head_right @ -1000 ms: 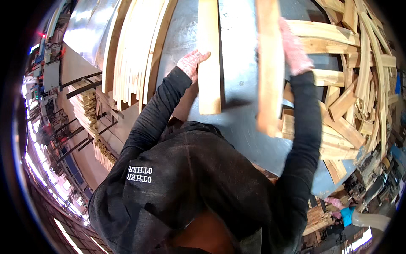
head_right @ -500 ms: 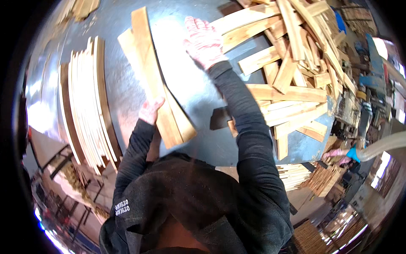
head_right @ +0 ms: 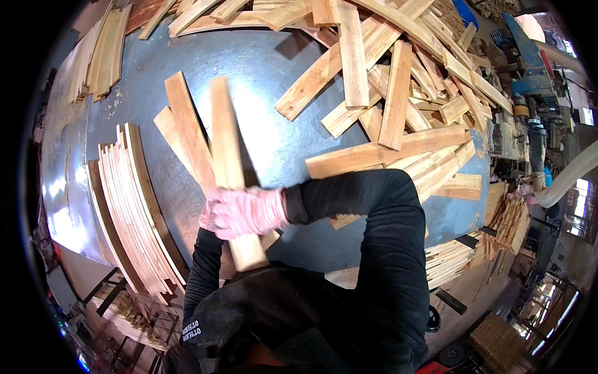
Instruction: The person sorts wooden planks on a metal table, picking them up from a pile, inspecting them, and stacking them neatly. They handle the planks one by one or in small groups, organizing them into a growing stack.
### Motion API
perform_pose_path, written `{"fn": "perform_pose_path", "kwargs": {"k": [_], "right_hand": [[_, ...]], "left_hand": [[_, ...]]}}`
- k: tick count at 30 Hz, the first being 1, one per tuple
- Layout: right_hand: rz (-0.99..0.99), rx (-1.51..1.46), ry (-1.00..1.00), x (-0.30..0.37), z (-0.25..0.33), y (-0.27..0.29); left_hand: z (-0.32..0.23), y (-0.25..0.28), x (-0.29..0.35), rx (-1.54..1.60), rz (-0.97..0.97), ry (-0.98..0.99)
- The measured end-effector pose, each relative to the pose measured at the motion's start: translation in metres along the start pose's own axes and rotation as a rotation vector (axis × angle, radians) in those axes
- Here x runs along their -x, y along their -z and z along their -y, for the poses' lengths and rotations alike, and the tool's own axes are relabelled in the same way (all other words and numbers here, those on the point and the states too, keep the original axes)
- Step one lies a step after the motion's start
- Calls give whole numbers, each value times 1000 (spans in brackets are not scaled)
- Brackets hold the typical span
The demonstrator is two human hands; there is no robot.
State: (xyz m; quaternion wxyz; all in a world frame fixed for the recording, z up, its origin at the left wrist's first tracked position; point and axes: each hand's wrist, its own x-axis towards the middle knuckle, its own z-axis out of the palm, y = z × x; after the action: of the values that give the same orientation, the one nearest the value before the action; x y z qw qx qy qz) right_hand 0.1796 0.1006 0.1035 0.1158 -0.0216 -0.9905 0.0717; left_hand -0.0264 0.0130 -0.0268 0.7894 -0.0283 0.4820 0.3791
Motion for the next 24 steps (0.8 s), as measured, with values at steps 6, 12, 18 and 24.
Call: {"fn": "perform_pose_path", "kwargs": {"k": [6,12,18,24], "right_hand": [[-253,281,-923,98,-98,45],[-208,141,-2100,218,-176,33],[-467,281,-2053,227,-203,51],[-509,173,-2326,203,-262,62]], "left_hand": [[14,-7,7,-313,-231,-410],[21,-5,-3,-588,-367,-430],[16,-12,9,-537,-322,-465],[16,-7,9,-485,-310,-510]]}}
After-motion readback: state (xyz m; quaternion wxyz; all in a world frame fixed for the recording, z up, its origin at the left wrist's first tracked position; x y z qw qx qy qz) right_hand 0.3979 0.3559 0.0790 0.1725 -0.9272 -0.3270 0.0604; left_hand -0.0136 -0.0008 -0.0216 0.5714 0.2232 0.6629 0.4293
